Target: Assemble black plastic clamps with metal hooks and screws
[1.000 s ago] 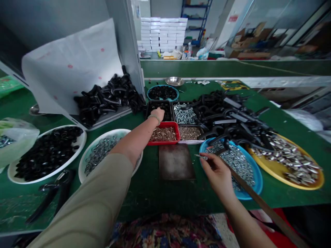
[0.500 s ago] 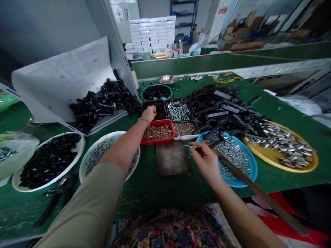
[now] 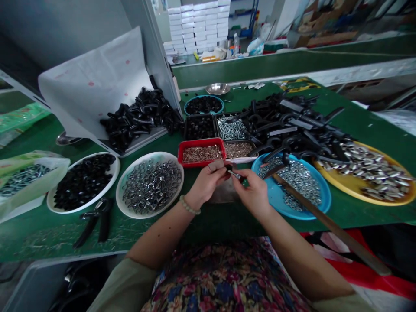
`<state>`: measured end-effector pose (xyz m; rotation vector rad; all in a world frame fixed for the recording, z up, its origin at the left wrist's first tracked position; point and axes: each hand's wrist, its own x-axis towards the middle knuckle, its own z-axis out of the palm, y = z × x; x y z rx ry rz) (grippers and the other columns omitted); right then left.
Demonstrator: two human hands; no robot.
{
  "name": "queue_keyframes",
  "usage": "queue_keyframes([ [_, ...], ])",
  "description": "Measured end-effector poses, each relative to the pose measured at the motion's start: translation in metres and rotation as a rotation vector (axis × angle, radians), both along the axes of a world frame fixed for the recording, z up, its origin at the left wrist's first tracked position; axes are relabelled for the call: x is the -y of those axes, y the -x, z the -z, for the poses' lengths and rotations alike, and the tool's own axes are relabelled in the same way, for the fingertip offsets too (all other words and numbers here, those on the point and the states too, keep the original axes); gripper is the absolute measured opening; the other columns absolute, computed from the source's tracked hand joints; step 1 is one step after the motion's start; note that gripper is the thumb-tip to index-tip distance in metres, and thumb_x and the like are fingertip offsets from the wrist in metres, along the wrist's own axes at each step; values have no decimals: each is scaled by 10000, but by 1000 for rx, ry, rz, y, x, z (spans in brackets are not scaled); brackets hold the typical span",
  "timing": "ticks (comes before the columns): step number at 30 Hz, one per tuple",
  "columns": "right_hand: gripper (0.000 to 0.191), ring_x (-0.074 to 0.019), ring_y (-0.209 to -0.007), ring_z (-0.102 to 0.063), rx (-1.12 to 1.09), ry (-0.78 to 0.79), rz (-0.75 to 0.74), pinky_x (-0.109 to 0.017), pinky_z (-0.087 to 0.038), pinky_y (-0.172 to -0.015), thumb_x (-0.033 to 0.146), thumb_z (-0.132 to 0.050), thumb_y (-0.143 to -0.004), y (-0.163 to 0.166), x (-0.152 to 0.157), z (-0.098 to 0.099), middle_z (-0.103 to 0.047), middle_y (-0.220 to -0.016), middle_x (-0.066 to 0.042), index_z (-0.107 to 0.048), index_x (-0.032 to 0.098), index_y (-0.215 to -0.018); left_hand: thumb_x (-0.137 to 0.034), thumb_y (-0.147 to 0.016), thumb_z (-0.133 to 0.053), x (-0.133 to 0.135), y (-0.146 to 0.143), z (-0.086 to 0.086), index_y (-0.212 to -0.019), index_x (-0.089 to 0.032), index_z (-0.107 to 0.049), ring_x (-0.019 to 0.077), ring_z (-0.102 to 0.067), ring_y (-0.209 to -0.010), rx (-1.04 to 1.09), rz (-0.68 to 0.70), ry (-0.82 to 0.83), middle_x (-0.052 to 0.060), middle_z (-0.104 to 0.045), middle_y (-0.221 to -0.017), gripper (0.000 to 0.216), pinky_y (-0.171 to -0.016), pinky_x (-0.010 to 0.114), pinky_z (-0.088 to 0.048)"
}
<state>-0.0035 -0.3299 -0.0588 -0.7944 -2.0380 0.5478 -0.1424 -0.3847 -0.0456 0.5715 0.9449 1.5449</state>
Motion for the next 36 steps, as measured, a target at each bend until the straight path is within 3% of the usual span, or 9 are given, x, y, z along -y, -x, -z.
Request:
queue_keyframes([
  [7,243,-239,-834,-628,180,-110,-138,-409,-521,-784,296,-518,-895,-8,3,13,-672,-874,-103,-670,213,-1066,-168,-661,-799,25,-20,4,-1079,-205,-681,152,-636,-1008,100,-38,-51,18,-695,-1076,436,-975,308,-461],
  [11,416,-201,-781,-609,-78,323,-269,-368,-535,-704,428,-602,-847,-8,12,16,-626,-930,-66,-565,239,-1216,-216,-703,-789,48,-12,3,-994,-190,-672,155,-674,-907,108,25,2,19,-707,-942,315,-894,315,-519],
  [15,368,-141,-552,-526,-265,890,-396,-278,-471,-505,599,-574,-818,1,23,21,-548,-662,17,-540,234,-841,-250,-727,-780,67,-4,2,-982,-179,-658,148,-696,-812,180,188,115,41,-718,-899,291,-822,294,-546],
  [18,441,-99,-410,-393,-325,977,-289,-233,-344,-393,631,-503,-854,8,30,24,-428,-518,57,-447,226,-692,-246,-760,-734,71,-5,8,-1017,-179,-643,165,-696,-852,124,119,136,48,-713,-952,281,-873,336,-540],
  [20,379,-98,-380,-365,-325,903,-204,-229,-299,-372,588,-464,-901,11,36,25,-400,-496,76,-496,226,-790,-242,-801,-669,72,-5,14,-1016,-180,-637,169,-688,-838,-107,-1,145,47,-703,-965,226,-866,352,-541],
  [24,329,-149,-633,-610,-99,654,-298,-277,-493,-599,431,-626,-853,12,48,24,-633,-758,10,-556,236,-1109,-218,-833,-603,80,12,23,-1034,-200,-635,192,-663,-923,-842,-86,111,56,-677,-1056,204,-902,331,-510],
  [27,243,-158,-669,-654,-81,741,-352,-307,-533,-668,421,-525,-909,15,50,27,-669,-803,-23,-596,213,-1013,-250,-883,-548,91,55,23,-1048,-201,-643,215,-635,-1002,-1236,-17,118,70,-673,-1073,197,-960,345,-474],
  [30,259,-142,-619,-646,-202,873,-331,-289,-534,-625,424,-533,-898,19,45,31,-657,-732,0,-578,201,-1021,-185,-912,-424,97,118,24,-1059,-184,-667,262,-563,-1115,-1674,-127,289,109,-638,-1154,283,-1043,416,-401],
  [36,225,-130,-652,-652,-231,873,-405,-279,-544,-654,384,-623,-836,21,41,37,-659,-760,9,-598,210,-977,-179,-906,-395,88,188,34,-1047,-155,-677,288,-553,-1089,-1986,144,377,137,-624,-1147,317,-1009,418,-425],
])
